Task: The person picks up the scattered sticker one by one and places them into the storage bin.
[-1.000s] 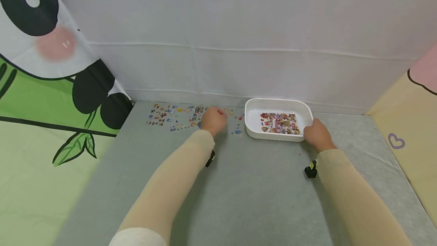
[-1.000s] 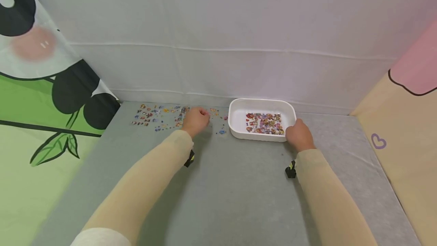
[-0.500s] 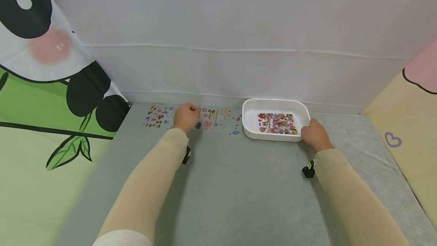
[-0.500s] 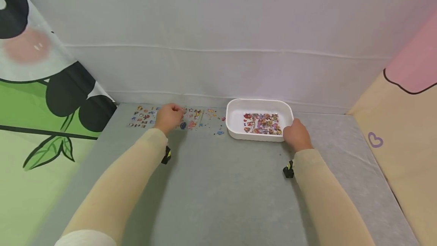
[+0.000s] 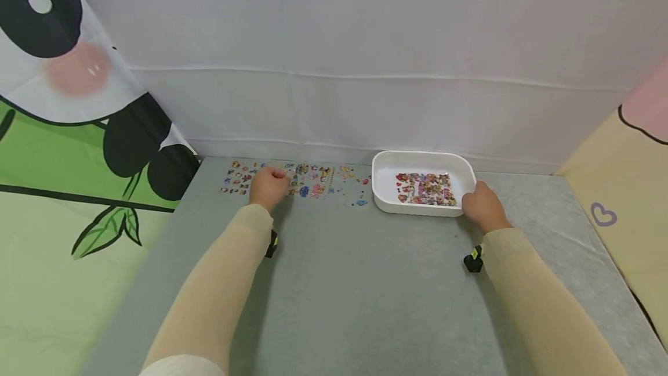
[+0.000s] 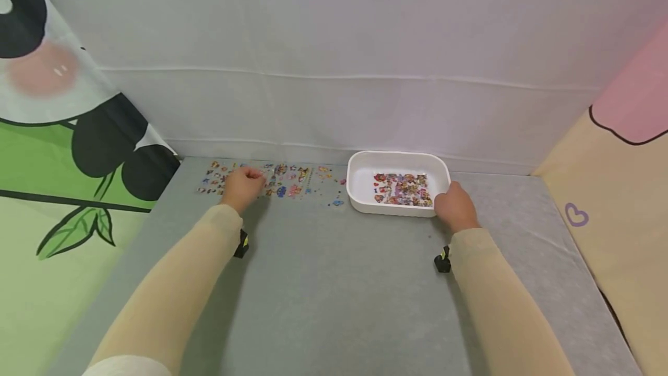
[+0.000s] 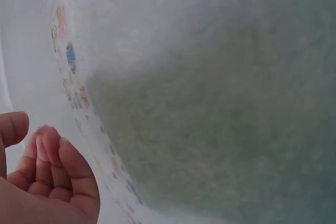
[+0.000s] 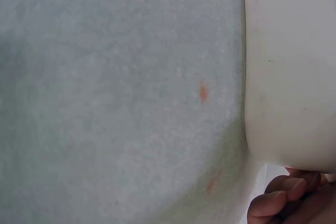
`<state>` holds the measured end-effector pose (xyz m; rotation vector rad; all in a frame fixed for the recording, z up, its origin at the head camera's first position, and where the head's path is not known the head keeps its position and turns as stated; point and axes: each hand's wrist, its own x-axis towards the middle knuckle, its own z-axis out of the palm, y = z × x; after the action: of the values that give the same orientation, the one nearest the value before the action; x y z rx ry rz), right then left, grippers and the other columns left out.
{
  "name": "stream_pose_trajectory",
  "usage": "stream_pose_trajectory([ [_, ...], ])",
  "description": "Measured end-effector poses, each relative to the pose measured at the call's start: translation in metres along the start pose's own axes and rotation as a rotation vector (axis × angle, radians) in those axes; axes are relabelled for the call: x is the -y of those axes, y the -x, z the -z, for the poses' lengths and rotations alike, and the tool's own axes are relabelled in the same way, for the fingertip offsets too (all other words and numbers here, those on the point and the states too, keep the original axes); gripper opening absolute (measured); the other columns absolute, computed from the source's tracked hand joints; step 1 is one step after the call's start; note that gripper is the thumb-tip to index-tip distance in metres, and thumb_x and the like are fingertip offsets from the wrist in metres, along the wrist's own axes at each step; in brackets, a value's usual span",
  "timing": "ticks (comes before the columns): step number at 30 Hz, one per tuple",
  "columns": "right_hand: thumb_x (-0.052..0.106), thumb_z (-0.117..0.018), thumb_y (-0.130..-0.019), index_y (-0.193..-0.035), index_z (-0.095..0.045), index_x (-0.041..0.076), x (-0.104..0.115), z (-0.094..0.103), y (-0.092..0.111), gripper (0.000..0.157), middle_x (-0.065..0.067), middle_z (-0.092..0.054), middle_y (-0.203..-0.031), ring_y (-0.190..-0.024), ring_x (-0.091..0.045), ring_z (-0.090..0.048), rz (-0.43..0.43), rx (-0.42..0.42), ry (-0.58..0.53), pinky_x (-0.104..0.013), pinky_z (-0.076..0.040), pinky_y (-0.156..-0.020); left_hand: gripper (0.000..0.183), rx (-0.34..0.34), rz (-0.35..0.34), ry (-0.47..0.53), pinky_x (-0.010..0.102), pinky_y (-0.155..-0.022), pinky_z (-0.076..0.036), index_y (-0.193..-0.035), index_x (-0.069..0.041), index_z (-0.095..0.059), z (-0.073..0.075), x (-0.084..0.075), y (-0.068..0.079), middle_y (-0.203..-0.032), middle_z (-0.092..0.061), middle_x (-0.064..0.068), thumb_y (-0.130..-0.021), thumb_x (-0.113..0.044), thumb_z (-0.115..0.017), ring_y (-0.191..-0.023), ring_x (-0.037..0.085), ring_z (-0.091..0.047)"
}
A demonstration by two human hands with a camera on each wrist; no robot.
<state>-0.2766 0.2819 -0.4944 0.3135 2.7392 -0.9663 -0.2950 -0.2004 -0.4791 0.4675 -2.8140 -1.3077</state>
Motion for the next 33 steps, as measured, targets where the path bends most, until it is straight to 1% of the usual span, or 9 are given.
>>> stream_pose_trajectory([
  [5, 0.015, -0.030, -0.102, -0.152, -0.020, -0.019, 0.002, 0.002, 0.002, 0.061, -0.040, -0.039, -0.145, -0.116, -0.045, -0.047, -0.007, 0.010, -0.003, -0.063, -0.038, -0.106, 0.029, 0.023, 0.051, -0.016, 0.047, -0.081, -0.051, -0.121, -0.005, -0.064, -0.006, 0.006, -0.001, -0.123, -0.065, 0.016, -0.102, -0.027, -0.062, -0.097, 0.031, -0.063],
  [9, 0.015, -0.030, -0.102, -0.152, -0.021, -0.019, 0.002, 0.001, 0.001, 0.061, -0.039, -0.040, -0.144, -0.115, -0.045, -0.047, -0.007, 0.009, -0.004, -0.063, -0.039, -0.105, 0.038, 0.014, 0.063, -0.126, 0.048, -0.084, -0.054, -0.127, -0.003, -0.064, -0.013, 0.006, 0.000, -0.126, -0.065, 0.017, -0.100, -0.029, -0.065, -0.102, 0.033, -0.063],
  [11, 0.015, -0.030, -0.102, -0.152, -0.021, -0.019, 0.001, 0.001, 0.001, 0.061, -0.040, -0.040, -0.145, -0.116, -0.045, -0.048, -0.005, 0.009, 0.000, -0.063, -0.039, -0.105, 0.036, 0.001, 0.056, -0.215, 0.049, -0.080, -0.055, -0.120, -0.001, -0.067, -0.017, 0.004, 0.002, -0.119, -0.068, 0.018, -0.099, -0.029, -0.067, -0.097, 0.034, -0.065],
  [14, 0.015, -0.030, -0.102, -0.152, -0.020, -0.019, 0.000, 0.001, 0.000, 0.061, -0.040, -0.039, -0.145, -0.117, -0.045, -0.047, -0.005, 0.009, 0.005, -0.063, -0.038, -0.106, 0.030, -0.026, 0.048, -0.354, 0.048, -0.071, -0.056, -0.102, -0.002, -0.070, -0.023, 0.000, 0.005, -0.101, -0.071, 0.016, -0.096, -0.031, -0.069, -0.085, 0.032, -0.066],
  [16, 0.015, -0.030, -0.102, -0.152, -0.020, -0.019, 0.000, 0.001, -0.001, 0.061, -0.040, -0.038, -0.145, -0.118, -0.045, -0.047, -0.006, 0.008, 0.007, -0.063, -0.038, -0.106, 0.031, -0.038, 0.051, -0.419, 0.047, -0.067, -0.056, -0.092, -0.002, -0.069, -0.027, -0.003, 0.007, -0.092, -0.070, 0.016, -0.094, -0.033, -0.070, -0.079, 0.031, -0.065],
  [17, 0.015, -0.030, -0.102, -0.152, -0.019, -0.019, 0.000, 0.001, -0.001, 0.061, -0.040, -0.038, -0.145, -0.118, -0.045, -0.047, -0.005, 0.007, 0.007, -0.063, -0.037, -0.107, 0.034, -0.044, 0.051, -0.447, 0.048, -0.067, -0.056, -0.090, -0.002, -0.069, -0.030, -0.004, 0.008, -0.092, -0.069, 0.016, -0.094, -0.035, -0.070, -0.080, 0.032, -0.065],
  [19, 0.015, -0.030, -0.102, -0.152, -0.020, -0.019, 0.000, 0.000, -0.001, 0.061, -0.040, -0.039, -0.145, -0.118, -0.045, -0.047, -0.005, 0.004, 0.005, -0.063, -0.037, -0.107, 0.041, -0.046, 0.052, -0.489, 0.051, -0.073, -0.056, -0.093, 0.002, -0.070, -0.033, -0.007, 0.009, -0.098, -0.068, 0.021, -0.094, -0.039, -0.069, -0.087, 0.036, -0.066],
  [24, 0.015, -0.030, -0.101, -0.151, -0.021, -0.019, -0.001, 0.000, -0.002, 0.061, -0.040, -0.039, -0.145, -0.117, -0.045, -0.047, 0.001, -0.002, 0.004, -0.063, -0.037, -0.107, 0.055, -0.044, 0.064, -0.555, 0.058, -0.089, -0.052, -0.110, 0.009, -0.071, -0.039, -0.012, 0.013, -0.118, -0.062, 0.028, -0.096, -0.044, -0.068, -0.110, 0.044, -0.060],
  [33, 0.014, -0.030, -0.101, -0.151, -0.022, -0.020, 0.000, 0.001, 0.001, 0.061, -0.040, -0.039, -0.145, -0.117, -0.046, -0.047, 0.013, -0.006, 0.004, -0.064, -0.037, -0.106, 0.055, -0.061, 0.085, -0.593, 0.057, -0.097, -0.048, -0.120, 0.009, -0.067, -0.046, -0.014, 0.011, -0.121, -0.061, 0.026, -0.094, -0.040, -0.071, -0.114, 0.042, -0.058],
])
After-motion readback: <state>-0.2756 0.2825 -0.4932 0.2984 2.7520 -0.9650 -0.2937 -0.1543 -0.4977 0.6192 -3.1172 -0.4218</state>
